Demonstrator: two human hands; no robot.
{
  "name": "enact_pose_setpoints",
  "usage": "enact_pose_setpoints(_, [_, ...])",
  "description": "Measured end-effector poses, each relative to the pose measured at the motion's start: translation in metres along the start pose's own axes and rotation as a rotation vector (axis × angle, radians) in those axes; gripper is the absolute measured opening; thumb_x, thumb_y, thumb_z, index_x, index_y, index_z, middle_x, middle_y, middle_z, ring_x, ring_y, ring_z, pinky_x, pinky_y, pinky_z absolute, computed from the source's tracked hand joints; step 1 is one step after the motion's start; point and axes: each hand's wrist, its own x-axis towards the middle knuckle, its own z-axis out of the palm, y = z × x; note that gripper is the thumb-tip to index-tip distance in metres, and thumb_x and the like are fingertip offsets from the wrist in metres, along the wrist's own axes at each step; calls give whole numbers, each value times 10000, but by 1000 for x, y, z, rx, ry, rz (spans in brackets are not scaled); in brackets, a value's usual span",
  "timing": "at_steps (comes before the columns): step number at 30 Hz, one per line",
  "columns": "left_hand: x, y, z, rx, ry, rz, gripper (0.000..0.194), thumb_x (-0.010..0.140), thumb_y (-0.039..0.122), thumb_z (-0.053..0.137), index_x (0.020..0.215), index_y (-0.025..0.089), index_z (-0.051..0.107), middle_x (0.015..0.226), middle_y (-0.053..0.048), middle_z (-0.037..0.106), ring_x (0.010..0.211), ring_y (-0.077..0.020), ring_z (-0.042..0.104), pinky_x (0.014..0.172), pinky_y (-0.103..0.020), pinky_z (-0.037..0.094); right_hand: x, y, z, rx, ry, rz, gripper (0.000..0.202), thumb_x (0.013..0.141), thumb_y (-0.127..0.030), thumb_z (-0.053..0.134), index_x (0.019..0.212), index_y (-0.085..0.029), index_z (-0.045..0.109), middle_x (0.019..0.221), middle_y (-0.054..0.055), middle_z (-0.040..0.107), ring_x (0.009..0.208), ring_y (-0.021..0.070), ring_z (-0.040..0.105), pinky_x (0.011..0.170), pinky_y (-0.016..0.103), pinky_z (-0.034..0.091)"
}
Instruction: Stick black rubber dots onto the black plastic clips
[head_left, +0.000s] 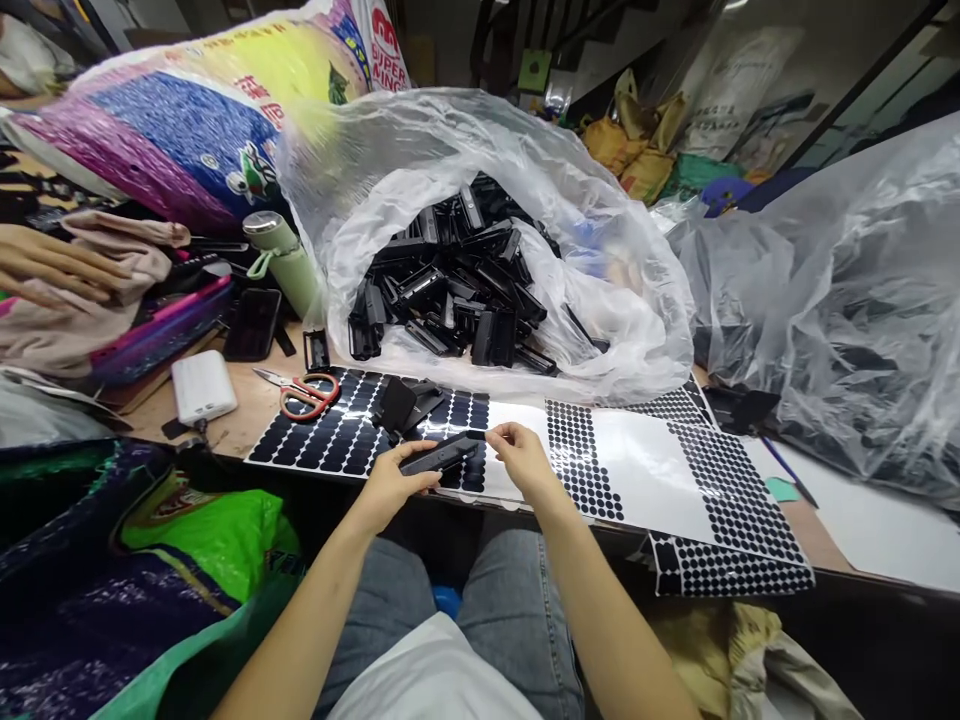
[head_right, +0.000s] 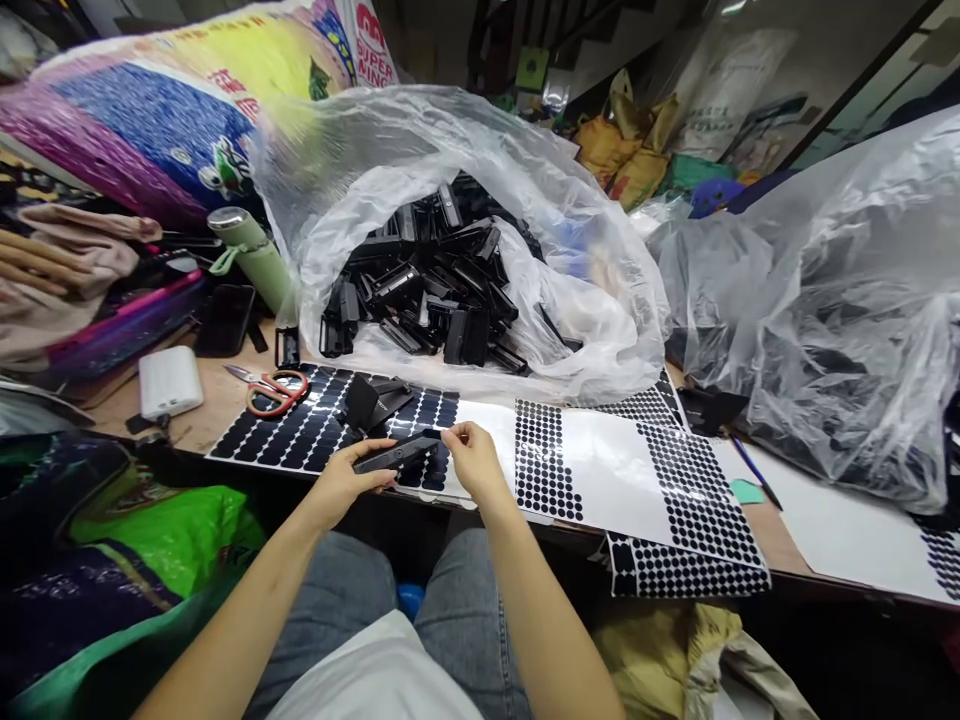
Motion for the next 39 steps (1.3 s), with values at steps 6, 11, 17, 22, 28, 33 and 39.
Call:
enact_pose_setpoints(6, [-14,32,19,83,-176,30,499,608,185,698,1096,151,596,762,-19,666,609,-136,597,611,-263,486,-45,-27,-30,120,-73,-86,176,755,-349,522,689,-187,532,1132,55,517,888,174,510,734,303,377])
enact_pose_setpoints(11, [-21,40,36,147,-255,81,491,596,121,660,1083,173,620,946,-42,666,704,-154,611,657,-263,488,-65,-38,-26,128,-211,-78,145,770,-300,504,676,-192,520,1096,48,502,887,163,500,765,302,376])
enact_pose_setpoints(17, [-23,37,44,118,-307,110,490,614,99,624,1098,177,616,877,-26,679,696,-156,625,662,-269,496,-68,-31,-26,130,-185,-48,144,767,-307,510,686,-190,535,1112,49,483,845,157,496,765,311,380])
enact_pose_setpoints(22, [-22,33,47,170,-288,141,496,608,92,622,1095,184,619,894,-27,680,760,-167,627,703,-272,495,-71,-29,-27,111,-179,-26,152,771,-307,507,681,-189,539,1097,52,476,829,156,497,734,309,388])
enact_pose_setpoints(28, [-23,33,50,186,-298,128,489,615,129,635,1101,181,616,928,-39,678,796,-190,626,711,-286,499,-70,-25,-25,69,-145,-21,149,768,-305,499,674,-195,538,1079,49,492,798,157,498,700,306,396])
enact_pose_setpoints(33, [-24,35,52,174,-302,122,484,622,142,642,1104,179,614,911,-45,680,783,-191,628,699,-288,502,-73,-23,-24,52,-107,-45,146,773,-301,494,673,-203,532,1061,54,506,842,178,498,731,331,407])
enact_pose_setpoints(39, [-24,36,54,146,-311,97,465,625,150,649,1088,172,619,954,-47,674,729,-170,628,664,-276,503,-74,-26,-25,21,-92,-44,139,783,-288,487,675,-207,520,1050,56,502,914,194,487,784,348,395])
